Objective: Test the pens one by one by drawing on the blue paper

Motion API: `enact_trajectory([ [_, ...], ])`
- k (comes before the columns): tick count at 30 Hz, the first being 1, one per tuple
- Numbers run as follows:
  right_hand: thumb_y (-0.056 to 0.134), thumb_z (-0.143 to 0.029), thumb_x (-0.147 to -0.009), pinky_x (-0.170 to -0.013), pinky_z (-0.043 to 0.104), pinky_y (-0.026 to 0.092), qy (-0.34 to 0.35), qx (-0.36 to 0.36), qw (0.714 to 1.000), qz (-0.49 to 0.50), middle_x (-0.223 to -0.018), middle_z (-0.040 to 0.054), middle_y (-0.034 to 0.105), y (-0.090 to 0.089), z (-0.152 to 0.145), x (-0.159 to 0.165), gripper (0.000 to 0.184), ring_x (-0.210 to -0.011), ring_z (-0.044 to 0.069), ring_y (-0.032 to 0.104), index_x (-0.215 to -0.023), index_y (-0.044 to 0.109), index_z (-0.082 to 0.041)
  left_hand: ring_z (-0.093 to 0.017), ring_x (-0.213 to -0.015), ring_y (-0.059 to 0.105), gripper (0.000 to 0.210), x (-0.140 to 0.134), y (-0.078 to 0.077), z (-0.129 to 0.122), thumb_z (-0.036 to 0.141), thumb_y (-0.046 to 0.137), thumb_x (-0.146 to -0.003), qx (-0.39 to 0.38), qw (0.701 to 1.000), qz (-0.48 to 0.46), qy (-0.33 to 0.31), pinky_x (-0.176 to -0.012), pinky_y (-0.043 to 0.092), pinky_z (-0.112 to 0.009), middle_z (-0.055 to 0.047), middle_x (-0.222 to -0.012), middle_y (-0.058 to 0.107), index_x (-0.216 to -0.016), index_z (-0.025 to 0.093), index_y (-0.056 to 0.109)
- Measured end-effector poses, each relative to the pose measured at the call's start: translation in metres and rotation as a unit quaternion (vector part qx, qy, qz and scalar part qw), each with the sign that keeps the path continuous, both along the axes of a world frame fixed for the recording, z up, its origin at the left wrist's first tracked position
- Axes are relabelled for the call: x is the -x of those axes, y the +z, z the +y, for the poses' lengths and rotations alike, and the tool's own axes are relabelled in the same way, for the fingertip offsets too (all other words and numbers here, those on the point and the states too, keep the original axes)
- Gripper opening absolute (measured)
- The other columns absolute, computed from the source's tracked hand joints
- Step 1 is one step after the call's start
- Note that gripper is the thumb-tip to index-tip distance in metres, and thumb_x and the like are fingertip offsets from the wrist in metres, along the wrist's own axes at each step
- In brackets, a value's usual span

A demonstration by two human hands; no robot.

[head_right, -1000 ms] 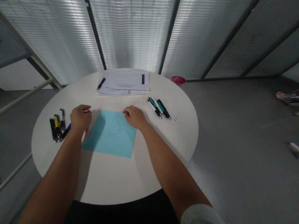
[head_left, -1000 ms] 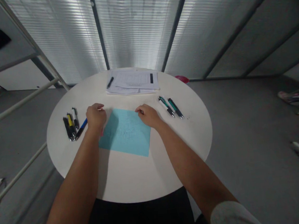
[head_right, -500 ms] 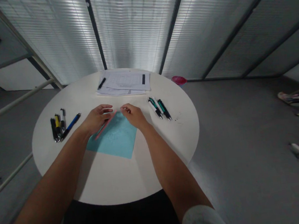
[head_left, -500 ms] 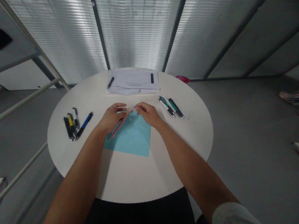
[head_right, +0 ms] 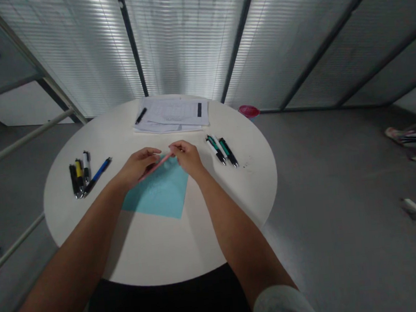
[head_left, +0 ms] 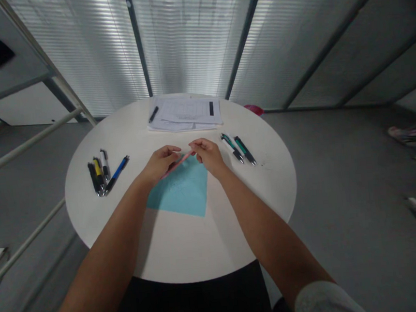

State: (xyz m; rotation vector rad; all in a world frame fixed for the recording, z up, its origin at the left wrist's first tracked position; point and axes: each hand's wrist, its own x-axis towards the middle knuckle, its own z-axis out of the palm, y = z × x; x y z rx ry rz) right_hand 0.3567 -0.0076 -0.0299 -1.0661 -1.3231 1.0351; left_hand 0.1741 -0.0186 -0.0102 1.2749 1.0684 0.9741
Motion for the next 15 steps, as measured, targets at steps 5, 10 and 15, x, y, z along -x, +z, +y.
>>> enact_trajectory([
  [5,0.062,-0.043,-0.079,-0.038,0.018,0.027,-0.137,0.007,0.989,0.058,-0.063,-0.0043,0.059,-0.005,0.012,-0.014,0.024,-0.039,0.004,0.039,-0.081,0.059,-0.019,-0.007,-0.046,0.044,0.022,0.005,-0.001,0.005,0.035,0.071,-0.07,-0.002,0.999,-0.022,0.025,-0.043,0.029,-0.023,-0.001,-0.067,0.057,-0.08,0.016,0.065],
  [10,0.061,-0.043,-0.079,-0.036,0.018,0.026,-0.136,0.025,0.988,0.071,-0.065,-0.0046,0.06,-0.004,0.011,-0.015,0.025,-0.037,0.003,0.041,-0.083,0.06,-0.019,-0.007,-0.046,0.044,0.023,0.005,-0.006,0.009,0.036,0.072,-0.071,-0.018,0.996,-0.071,0.06,-0.043,0.03,-0.022,0.0,-0.067,0.056,-0.078,0.017,0.062],
  [15,0.056,-0.047,-0.081,-0.036,0.017,0.024,-0.107,0.06,0.988,0.091,-0.055,-0.007,0.054,0.0,0.007,-0.013,0.029,-0.036,0.004,0.04,-0.084,0.06,-0.019,-0.006,-0.05,0.045,0.024,0.006,-0.005,0.011,0.033,0.074,-0.068,-0.017,0.992,-0.095,0.086,-0.045,0.033,-0.021,0.0,-0.073,0.058,-0.079,0.017,0.06],
])
